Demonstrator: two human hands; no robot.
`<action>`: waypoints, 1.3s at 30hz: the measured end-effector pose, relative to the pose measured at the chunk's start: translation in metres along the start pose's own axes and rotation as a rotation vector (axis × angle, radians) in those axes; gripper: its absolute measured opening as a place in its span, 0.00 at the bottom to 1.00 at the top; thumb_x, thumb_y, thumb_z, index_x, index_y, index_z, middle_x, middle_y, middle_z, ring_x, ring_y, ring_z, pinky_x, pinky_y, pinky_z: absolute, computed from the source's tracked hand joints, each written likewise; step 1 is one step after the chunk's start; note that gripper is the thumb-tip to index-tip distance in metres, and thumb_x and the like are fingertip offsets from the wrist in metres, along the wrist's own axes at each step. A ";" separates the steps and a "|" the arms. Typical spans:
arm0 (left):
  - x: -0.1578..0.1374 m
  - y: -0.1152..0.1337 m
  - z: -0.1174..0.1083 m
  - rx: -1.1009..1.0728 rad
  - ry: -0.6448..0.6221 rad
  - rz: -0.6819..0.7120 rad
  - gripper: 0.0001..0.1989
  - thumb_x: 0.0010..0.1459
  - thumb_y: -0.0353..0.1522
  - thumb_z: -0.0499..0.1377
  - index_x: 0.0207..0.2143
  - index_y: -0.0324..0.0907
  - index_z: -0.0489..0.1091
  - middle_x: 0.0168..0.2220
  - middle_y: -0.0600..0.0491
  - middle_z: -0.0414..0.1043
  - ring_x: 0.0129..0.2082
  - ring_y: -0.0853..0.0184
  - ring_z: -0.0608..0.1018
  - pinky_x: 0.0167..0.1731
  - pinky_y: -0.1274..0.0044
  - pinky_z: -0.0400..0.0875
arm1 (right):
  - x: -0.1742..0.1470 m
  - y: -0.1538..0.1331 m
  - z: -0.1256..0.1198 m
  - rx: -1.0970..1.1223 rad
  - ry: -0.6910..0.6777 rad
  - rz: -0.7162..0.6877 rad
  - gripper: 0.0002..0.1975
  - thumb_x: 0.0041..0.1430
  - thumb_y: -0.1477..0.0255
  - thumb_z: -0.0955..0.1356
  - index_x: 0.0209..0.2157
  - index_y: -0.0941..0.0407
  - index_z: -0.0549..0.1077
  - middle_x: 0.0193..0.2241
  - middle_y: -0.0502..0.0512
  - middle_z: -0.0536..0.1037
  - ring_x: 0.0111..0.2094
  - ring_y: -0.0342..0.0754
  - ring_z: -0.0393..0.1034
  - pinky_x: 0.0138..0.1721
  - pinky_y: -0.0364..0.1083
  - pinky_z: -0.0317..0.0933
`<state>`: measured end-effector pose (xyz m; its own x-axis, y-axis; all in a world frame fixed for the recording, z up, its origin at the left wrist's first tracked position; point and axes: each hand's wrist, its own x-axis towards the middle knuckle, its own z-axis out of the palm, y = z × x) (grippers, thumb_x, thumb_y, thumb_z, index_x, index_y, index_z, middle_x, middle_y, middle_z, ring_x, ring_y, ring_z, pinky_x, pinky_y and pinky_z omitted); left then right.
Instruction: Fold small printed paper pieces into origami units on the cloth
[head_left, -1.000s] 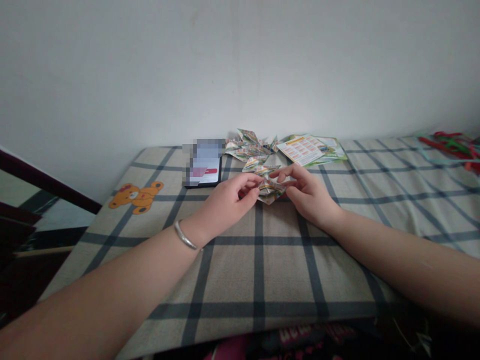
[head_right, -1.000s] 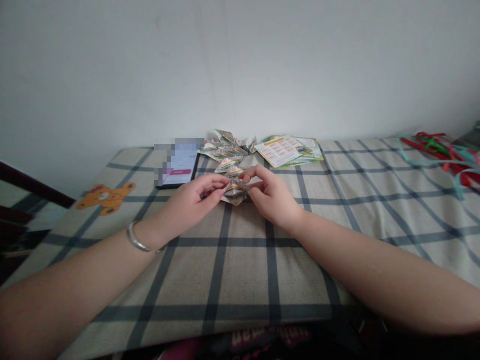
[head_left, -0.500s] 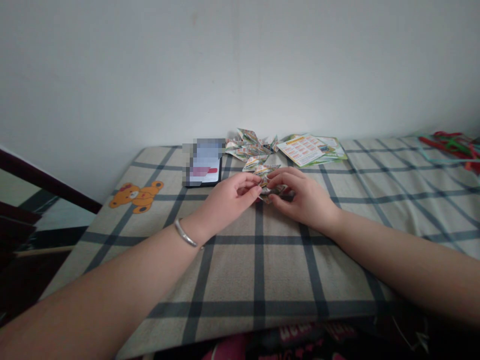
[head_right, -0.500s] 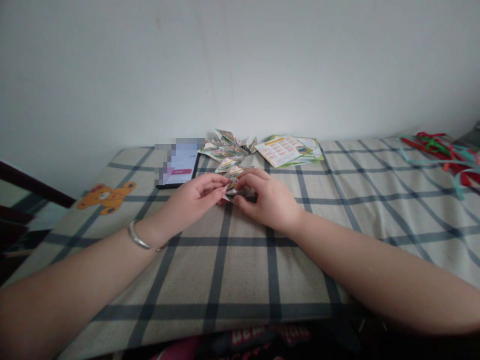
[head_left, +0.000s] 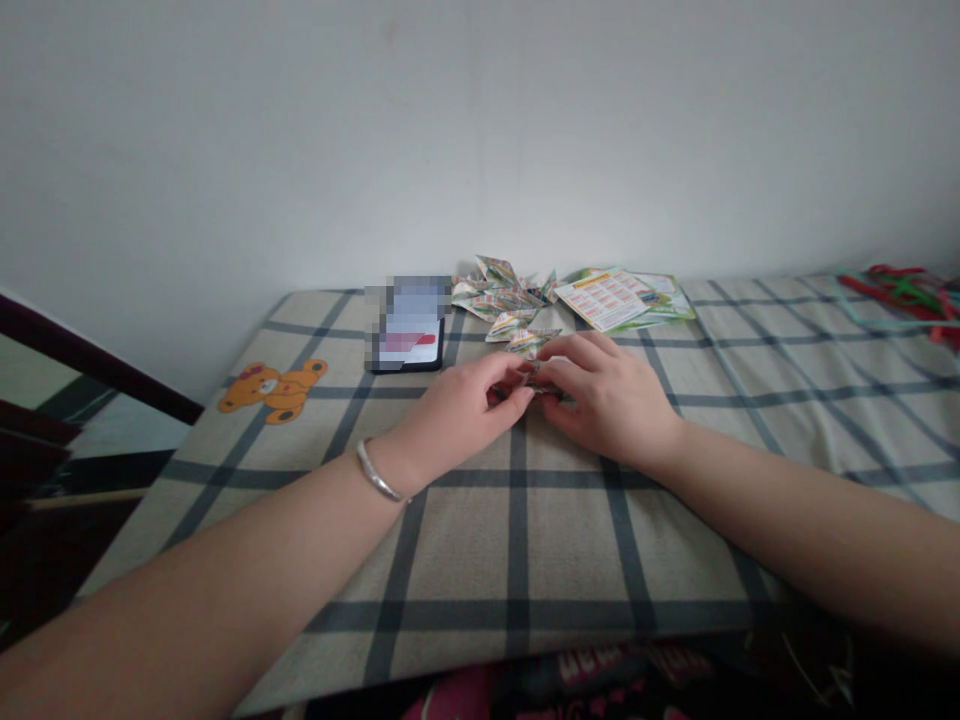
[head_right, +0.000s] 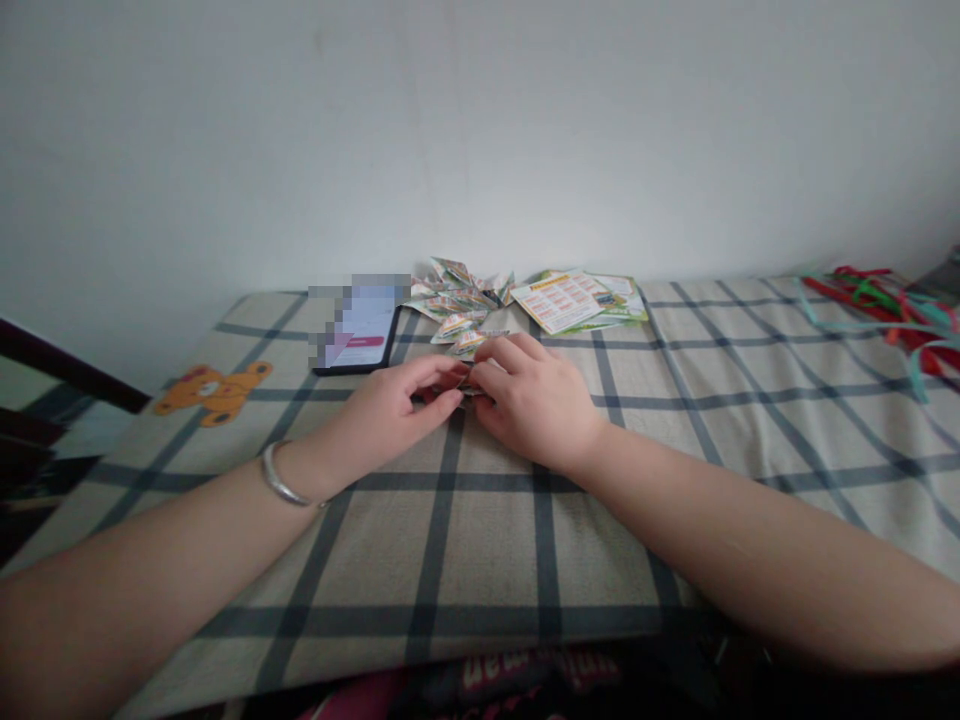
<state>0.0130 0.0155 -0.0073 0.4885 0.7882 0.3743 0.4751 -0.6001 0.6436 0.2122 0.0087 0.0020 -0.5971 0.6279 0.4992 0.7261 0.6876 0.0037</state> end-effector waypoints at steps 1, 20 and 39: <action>0.000 0.001 0.000 0.027 0.000 0.022 0.11 0.60 0.31 0.56 0.46 0.43 0.68 0.44 0.52 0.77 0.41 0.67 0.79 0.42 0.72 0.75 | 0.000 0.001 -0.001 -0.014 -0.011 -0.015 0.07 0.57 0.73 0.67 0.38 0.54 0.74 0.46 0.59 0.75 0.46 0.57 0.66 0.44 0.54 0.64; 0.001 -0.005 0.000 -0.040 -0.040 -0.067 0.10 0.63 0.33 0.53 0.47 0.42 0.65 0.45 0.49 0.76 0.43 0.67 0.79 0.43 0.73 0.74 | 0.003 0.008 0.009 0.163 0.009 0.041 0.05 0.58 0.71 0.69 0.31 0.55 0.78 0.38 0.56 0.76 0.41 0.51 0.67 0.43 0.50 0.63; 0.002 -0.002 -0.008 0.369 -0.090 0.183 0.08 0.65 0.30 0.51 0.38 0.41 0.69 0.39 0.52 0.74 0.42 0.65 0.74 0.45 0.72 0.68 | 0.001 0.008 0.004 0.059 -0.032 -0.029 0.06 0.59 0.71 0.67 0.32 0.57 0.77 0.34 0.56 0.76 0.39 0.51 0.66 0.41 0.48 0.60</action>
